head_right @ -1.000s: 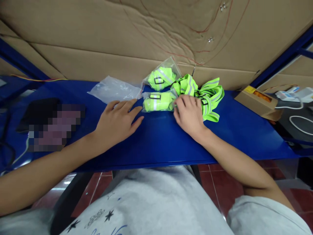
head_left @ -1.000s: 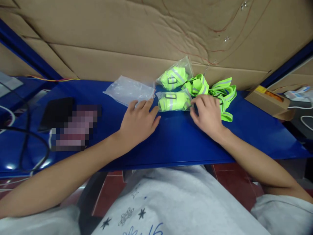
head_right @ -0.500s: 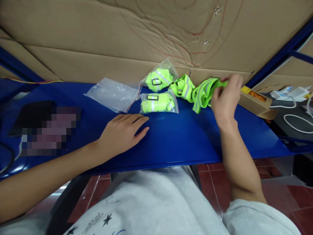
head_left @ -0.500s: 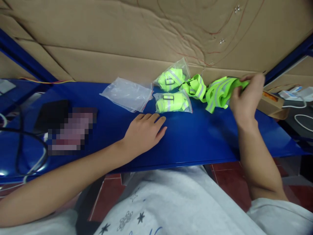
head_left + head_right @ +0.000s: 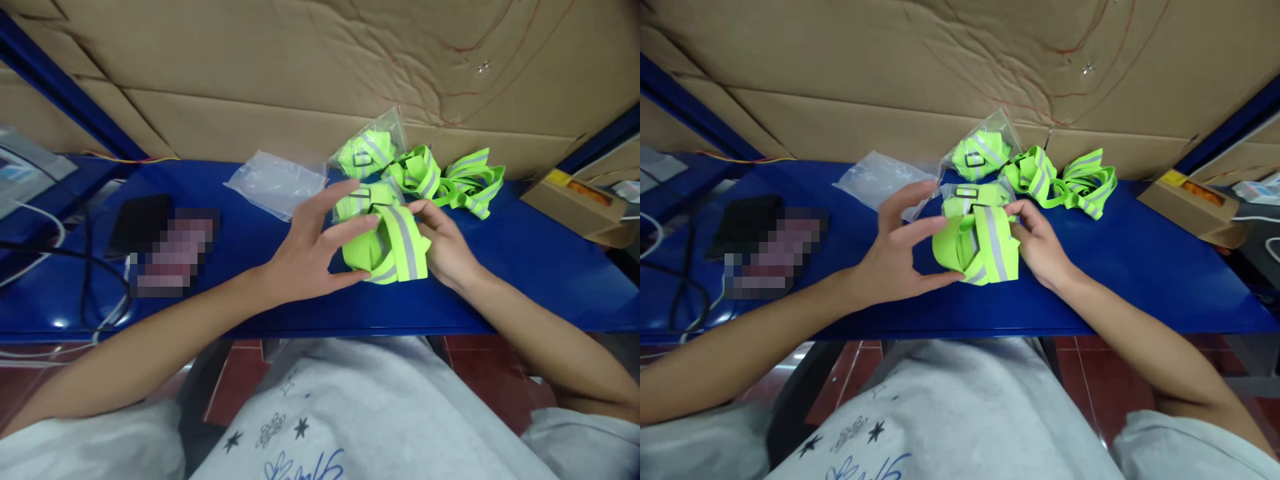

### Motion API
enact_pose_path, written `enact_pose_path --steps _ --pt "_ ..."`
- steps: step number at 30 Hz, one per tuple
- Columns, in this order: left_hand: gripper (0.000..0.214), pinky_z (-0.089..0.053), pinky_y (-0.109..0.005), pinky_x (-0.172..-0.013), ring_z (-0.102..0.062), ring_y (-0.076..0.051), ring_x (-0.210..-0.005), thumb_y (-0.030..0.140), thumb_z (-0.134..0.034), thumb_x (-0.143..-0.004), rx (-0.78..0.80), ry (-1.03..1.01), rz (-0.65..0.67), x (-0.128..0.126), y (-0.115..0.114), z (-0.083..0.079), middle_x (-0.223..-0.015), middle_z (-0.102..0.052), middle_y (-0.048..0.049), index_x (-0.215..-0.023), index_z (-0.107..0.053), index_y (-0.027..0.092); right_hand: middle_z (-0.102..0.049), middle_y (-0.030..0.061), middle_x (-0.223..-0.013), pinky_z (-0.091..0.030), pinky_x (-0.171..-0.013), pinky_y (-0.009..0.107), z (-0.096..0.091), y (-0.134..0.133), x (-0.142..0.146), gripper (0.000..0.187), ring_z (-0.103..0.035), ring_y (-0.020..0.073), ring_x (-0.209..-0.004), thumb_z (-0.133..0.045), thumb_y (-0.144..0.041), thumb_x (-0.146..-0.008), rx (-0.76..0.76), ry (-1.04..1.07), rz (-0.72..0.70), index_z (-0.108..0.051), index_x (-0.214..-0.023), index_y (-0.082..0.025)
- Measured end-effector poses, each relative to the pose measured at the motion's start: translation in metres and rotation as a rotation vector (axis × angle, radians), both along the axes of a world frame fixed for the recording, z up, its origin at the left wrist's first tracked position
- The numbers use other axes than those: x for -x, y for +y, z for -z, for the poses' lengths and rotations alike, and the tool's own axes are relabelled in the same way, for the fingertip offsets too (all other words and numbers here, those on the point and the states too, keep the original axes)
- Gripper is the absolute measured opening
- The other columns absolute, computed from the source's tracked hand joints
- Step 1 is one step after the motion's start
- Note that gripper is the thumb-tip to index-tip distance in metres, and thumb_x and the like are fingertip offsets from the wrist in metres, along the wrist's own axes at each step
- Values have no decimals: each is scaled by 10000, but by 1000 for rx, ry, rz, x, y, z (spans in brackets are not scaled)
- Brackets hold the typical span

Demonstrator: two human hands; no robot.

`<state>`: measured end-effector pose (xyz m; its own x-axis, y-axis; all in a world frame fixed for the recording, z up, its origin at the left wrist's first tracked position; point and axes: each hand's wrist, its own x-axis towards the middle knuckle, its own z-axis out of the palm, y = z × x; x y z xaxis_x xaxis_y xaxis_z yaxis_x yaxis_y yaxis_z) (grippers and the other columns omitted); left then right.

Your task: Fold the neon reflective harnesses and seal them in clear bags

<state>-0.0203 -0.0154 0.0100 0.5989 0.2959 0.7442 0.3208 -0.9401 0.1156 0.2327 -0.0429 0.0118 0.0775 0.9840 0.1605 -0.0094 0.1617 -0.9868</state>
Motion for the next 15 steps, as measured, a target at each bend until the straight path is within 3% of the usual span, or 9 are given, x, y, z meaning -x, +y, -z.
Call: enact_pose_path --steps 3,7,11,15 --pt "906 -342 -605 -1233 -288 -382 -1569 509 -794 -842 -19 252 96 2 7 4 -1694 -239 -161 -1573 -280 357 -610 -42 -790 -419 -599 248 10 0 8 212 -539 118 -656 -690 -271 -742 209 28 -87 -592 -925 -226" --pt "930 -326 -593 -1239 -263 -378 -1582 464 -789 -857 -28 339 140 0 8 6 -1699 -230 -205 -1605 -261 299 -616 -37 -773 -437 -575 259 13 3 9 286 -561 130 -645 -743 -328 -720 357 60 -109 -579 -929 -222" --pt "704 -422 -501 -1179 -478 -329 -1462 438 -689 -945 -105 343 94 -2 1 2 -1592 -461 -177 -1550 -381 254 -625 -34 -809 -437 -602 258 17 2 10 277 -549 124 -674 -736 -352 -737 272 -6 -142 -591 -935 -222" --pt "476 -533 -402 -1007 -676 -270 -1215 378 -628 -978 -141 302 86 -2 -5 2 -1373 -679 -114 -1411 -533 206 -621 -21 -826 -412 -610 261 18 0 10 192 -516 133 -697 -635 -395 -877 156 -213 -178 -595 -975 -234"
